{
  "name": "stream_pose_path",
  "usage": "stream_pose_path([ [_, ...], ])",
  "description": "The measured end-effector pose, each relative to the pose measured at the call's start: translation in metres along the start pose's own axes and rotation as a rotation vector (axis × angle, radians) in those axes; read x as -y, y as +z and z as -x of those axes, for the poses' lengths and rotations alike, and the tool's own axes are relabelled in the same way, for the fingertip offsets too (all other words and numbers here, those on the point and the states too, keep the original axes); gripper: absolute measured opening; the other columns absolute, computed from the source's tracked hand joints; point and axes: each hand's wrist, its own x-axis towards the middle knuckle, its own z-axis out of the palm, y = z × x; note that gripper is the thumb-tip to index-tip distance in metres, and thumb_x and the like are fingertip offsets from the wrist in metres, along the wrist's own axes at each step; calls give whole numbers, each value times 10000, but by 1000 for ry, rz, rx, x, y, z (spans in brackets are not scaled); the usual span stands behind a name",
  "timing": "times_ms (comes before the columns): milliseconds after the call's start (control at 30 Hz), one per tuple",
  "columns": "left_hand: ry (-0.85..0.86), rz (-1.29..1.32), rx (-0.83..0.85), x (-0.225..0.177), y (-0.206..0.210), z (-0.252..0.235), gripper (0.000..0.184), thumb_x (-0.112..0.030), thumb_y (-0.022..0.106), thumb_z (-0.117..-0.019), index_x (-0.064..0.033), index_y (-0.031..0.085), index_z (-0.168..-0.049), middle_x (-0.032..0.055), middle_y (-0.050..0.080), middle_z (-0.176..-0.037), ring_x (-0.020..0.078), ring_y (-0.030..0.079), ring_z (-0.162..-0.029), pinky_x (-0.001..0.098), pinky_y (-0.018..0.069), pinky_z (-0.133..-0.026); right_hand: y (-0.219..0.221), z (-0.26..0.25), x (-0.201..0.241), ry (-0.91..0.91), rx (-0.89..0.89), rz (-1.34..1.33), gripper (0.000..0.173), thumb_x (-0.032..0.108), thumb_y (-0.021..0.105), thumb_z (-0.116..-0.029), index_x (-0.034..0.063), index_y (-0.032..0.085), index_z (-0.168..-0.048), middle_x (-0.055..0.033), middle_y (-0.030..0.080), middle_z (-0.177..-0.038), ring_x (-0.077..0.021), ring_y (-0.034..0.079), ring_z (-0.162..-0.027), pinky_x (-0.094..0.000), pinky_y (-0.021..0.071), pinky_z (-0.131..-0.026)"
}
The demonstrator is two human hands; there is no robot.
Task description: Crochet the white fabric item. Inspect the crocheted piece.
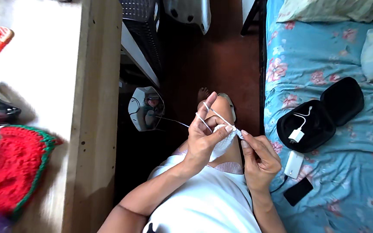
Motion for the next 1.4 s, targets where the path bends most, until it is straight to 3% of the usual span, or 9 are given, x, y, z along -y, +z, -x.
stream_pose_path([
  [400,-42,-60,38,-5,-6,-4,783,125,647,-833,-86,411,-1550,22,706,-813,68,658,-693,224,577,-719,-3,0,-5,-61,20,103,173,28,632,-961,-19,785,-1027,-64,602,-802,-12,557,-746,-99,461,-687],
  [633,7,-205,187,-10,-14,-7,917,140,682,-813,-75,278,-1607,23,704,-813,74,672,-710,219,585,-717,-4,-1,-6,-29,58,17,183,17,626,-960,-11,781,-1053,-58,622,-832,6,576,-774,-87,481,-713],
  [833,-1,-248,243,-16,-18,-11,925,137,689,-800,-64,274,-1602,14,703,-796,68,669,-685,213,585,-686,-4,-4,-13,-27,92,-83,175,19,633,-963,9,782,-1054,-47,633,-847,7,586,-788,-101,500,-731],
  [933,-35,-229,265,-18,-18,-12,933,138,697,-798,-76,279,-1604,26,704,-798,81,674,-686,223,591,-692,-3,-4,-14,87,121,-245,178,12,647,-955,8,778,-1077,-14,673,-902,9,617,-829,-123,537,-754],
  [1033,-53,-236,298,-15,-17,-12,949,136,689,-802,-80,251,-1616,41,711,-821,99,687,-722,238,596,-722,-1,-2,-14,197,175,-405,261,47,613,-992,62,734,-1223,30,735,-1065,15,660,-922,-160,561,-830],
  [1167,-50,-283,304,-13,-17,-11,948,120,688,-813,-76,231,-1620,41,720,-853,98,696,-760,242,597,-745,0,-5,-11,312,235,-547,335,31,560,-1010,79,686,-1317,49,733,-1042,47,621,-817,-128,522,-717],
  [1300,-83,-247,304,-13,-19,-13,991,144,669,-811,-105,179,-1636,47,716,-843,99,694,-747,233,593,-738,-1,-9,-4,534,216,-796,308,9,563,-993,47,712,-1260,26,712,-925,57,521,-650,-106,410,-551],
  [1400,-136,-194,291,-13,-21,-15,1016,162,641,-815,-165,153,-1644,54,707,-853,108,693,-749,249,596,-744,-1,-10,-2,694,185,-983,297,-2,586,-967,40,733,-1221,-16,717,-878,41,524,-599,-113,400,-504],
])
